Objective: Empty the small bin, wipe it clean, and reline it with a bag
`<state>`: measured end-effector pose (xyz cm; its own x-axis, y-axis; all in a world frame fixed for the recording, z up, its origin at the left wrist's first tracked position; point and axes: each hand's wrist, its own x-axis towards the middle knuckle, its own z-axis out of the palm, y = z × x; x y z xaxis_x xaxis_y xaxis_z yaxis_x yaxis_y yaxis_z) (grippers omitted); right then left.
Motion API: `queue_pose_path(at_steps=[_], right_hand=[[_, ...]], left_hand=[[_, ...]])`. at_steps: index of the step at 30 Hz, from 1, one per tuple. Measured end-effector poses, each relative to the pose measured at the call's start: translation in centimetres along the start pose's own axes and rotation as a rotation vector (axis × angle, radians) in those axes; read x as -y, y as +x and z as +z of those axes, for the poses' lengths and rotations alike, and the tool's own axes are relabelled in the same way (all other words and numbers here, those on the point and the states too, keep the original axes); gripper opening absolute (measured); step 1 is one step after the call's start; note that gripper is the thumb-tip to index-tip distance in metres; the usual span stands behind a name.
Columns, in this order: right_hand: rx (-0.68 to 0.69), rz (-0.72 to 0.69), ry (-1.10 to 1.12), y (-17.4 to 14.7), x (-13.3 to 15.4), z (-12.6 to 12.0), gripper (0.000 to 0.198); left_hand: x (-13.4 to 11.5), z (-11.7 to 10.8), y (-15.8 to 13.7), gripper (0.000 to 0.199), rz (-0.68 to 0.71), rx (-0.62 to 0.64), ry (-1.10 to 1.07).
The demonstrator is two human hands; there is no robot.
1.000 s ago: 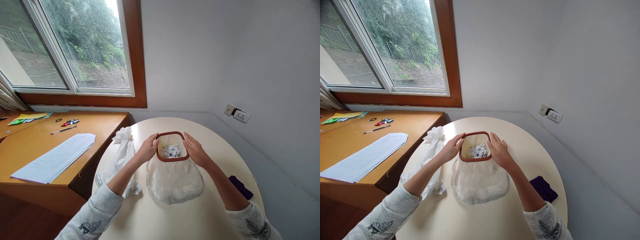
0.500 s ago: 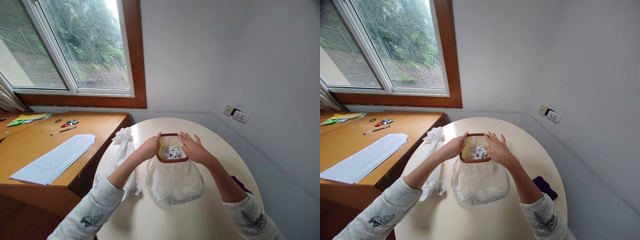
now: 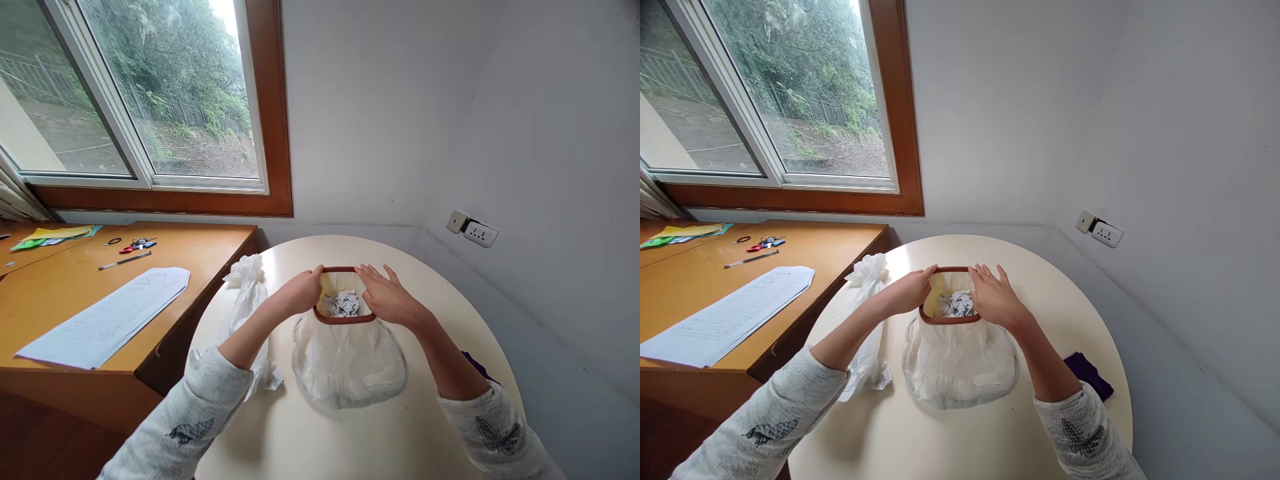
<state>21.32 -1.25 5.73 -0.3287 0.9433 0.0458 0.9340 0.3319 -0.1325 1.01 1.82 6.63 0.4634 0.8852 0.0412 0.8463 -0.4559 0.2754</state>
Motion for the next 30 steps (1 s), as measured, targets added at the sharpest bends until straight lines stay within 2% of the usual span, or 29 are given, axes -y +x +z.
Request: queue_pose_path(at_steps=[13, 18, 20, 23, 26, 30], right_hand=[[-0.031, -0.014, -0.049, 0.1, -0.2, 0.7, 0.058], [-0.028, -0.004, 0.0, 0.1, -0.4, 0.7, 0.055], [-0.09, -0.023, 0.041, -0.2, 0.0, 0.4, 0.051], [-0.199, -0.173, 0.132, -1.4, 1.2, -0.2, 0.042], [-0.151, -0.384, 0.259, -2.7, 2.7, -0.4, 0.029], [-0.121, -0.421, 0.332, -3.5, 3.7, 0.0, 0.026]], left_hand=[[0.0, 0.1, -0.2, 0.04, -0.014, -0.001, 0.033], [0.1, -0.2, 1.4, 0.027, -0.016, -0.032, 0.094], [0.0, -0.4, 2.4, 0.023, -0.001, -0.05, 0.106], [-0.2, -0.2, 3.7, 0.022, 0.054, -0.069, 0.112], [-0.2, 0.2, 4.4, 0.022, 0.088, -0.082, 0.128], [-0.1, 0.5, 4.6, 0.022, 0.105, -0.1, 0.158]])
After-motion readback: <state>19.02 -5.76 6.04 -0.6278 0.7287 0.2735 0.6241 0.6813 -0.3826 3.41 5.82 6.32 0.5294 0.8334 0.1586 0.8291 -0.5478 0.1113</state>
